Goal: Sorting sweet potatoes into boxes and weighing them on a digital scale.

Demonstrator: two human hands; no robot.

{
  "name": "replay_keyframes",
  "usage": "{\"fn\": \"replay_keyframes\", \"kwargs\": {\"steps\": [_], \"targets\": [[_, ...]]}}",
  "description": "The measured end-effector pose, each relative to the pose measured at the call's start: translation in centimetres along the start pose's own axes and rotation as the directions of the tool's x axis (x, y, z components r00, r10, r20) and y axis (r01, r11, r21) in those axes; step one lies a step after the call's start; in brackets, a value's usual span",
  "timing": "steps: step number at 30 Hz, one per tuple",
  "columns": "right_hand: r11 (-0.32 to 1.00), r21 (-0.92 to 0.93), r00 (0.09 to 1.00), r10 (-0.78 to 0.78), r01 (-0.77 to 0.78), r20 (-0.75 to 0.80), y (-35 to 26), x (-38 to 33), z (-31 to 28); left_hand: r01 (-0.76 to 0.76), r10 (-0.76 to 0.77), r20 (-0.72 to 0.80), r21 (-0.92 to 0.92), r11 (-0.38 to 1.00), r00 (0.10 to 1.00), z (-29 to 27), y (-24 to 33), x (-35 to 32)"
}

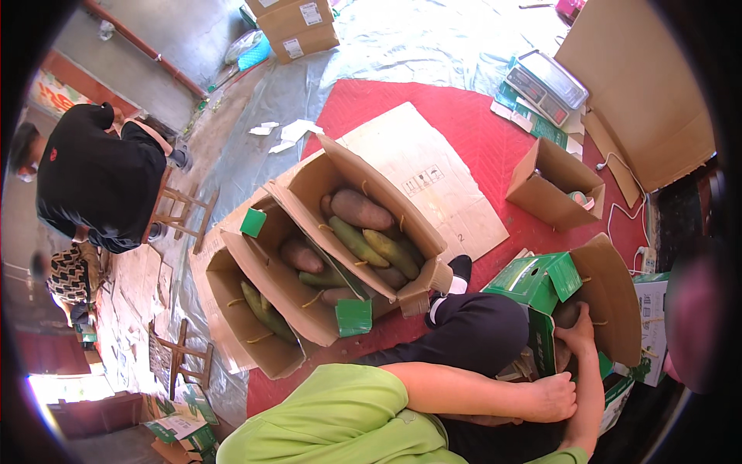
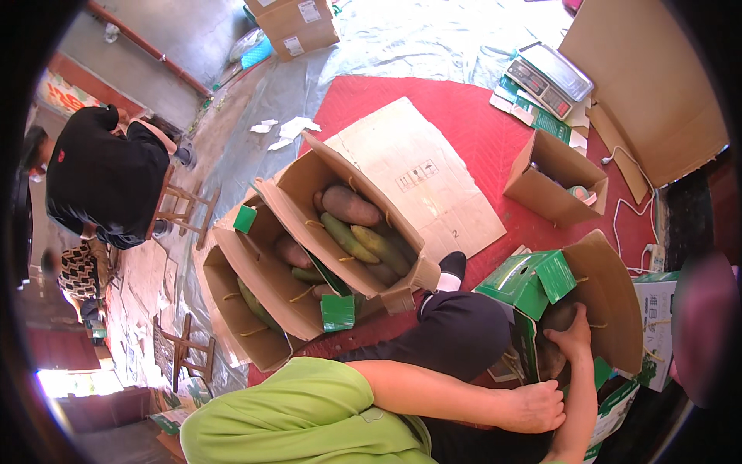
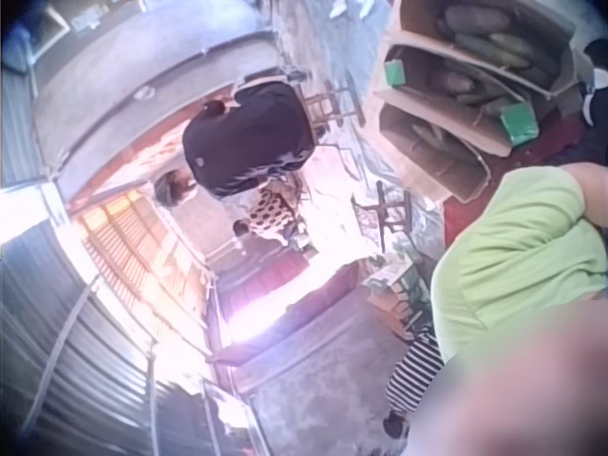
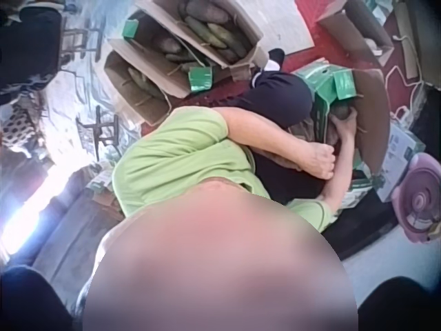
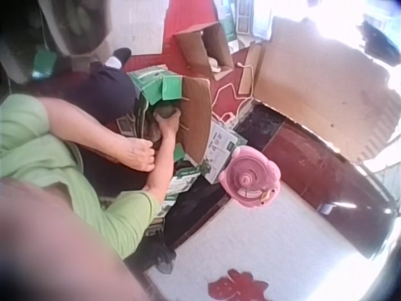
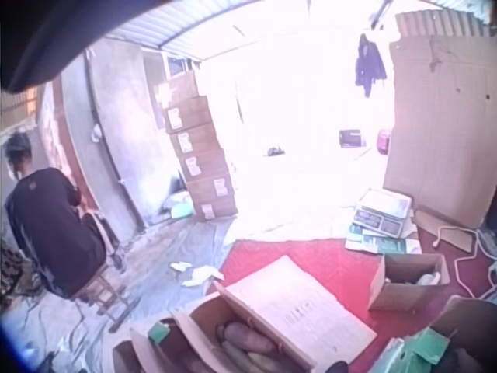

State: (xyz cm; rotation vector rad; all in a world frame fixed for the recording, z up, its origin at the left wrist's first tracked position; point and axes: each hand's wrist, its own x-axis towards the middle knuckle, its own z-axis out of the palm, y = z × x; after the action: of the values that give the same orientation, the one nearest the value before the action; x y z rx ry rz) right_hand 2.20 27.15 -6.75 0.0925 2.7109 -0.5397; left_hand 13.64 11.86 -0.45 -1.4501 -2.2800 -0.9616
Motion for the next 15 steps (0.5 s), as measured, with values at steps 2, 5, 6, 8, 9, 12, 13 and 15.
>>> {"fn": "replay_keyframes", "kwargs": {"steps": [2,5,6,8,9,12,13,15], "targets": [[1.0,-0.01,0.999,-0.005,0.005,0.053,-0.5,-0.4,-0.8,0.005,-0.005,-0.004,0.016,1.0,1.0,0.1,0.0,-0.1],[0.996,0.034,0.996,-0.083,0.083,0.011,-1.8,-1.9,-3.1,0.034,-0.032,-0.028,0.059,0.998,0.999,0.4,0.0,0.0],[0.996,0.036,0.996,-0.084,0.083,0.009,-2.6,-2.7,-4.1,0.024,-0.024,0.003,0.053,0.998,1.0,0.5,-0.1,0.0],[0.995,0.032,0.993,-0.095,0.097,-0.07,-4.2,-4.6,-6.5,0.01,-0.012,0.036,0.047,0.999,0.999,0.5,-0.2,0.1],[0.995,0.036,0.993,-0.095,0.098,-0.072,-4.1,-5.3,-7.4,0.003,-0.005,0.059,0.046,0.999,0.998,0.5,-0.4,0.1],[0.962,0.096,0.885,-0.191,0.254,-0.426,-3.4,-8.9,-10.4,0.002,-0.006,0.081,0.057,0.998,0.997,0.6,-0.5,0.1],[0.961,0.134,0.854,-0.144,0.241,-0.5,-3.3,-10.8,-11.8,0.002,-0.007,0.073,0.063,0.998,0.997,0.5,-0.4,0.2],[0.944,0.11,0.72,-0.157,0.309,-0.676,0.5,-14.0,-13.7,-0.003,-0.002,0.078,0.066,0.998,0.997,0.3,-0.5,0.2]]}}
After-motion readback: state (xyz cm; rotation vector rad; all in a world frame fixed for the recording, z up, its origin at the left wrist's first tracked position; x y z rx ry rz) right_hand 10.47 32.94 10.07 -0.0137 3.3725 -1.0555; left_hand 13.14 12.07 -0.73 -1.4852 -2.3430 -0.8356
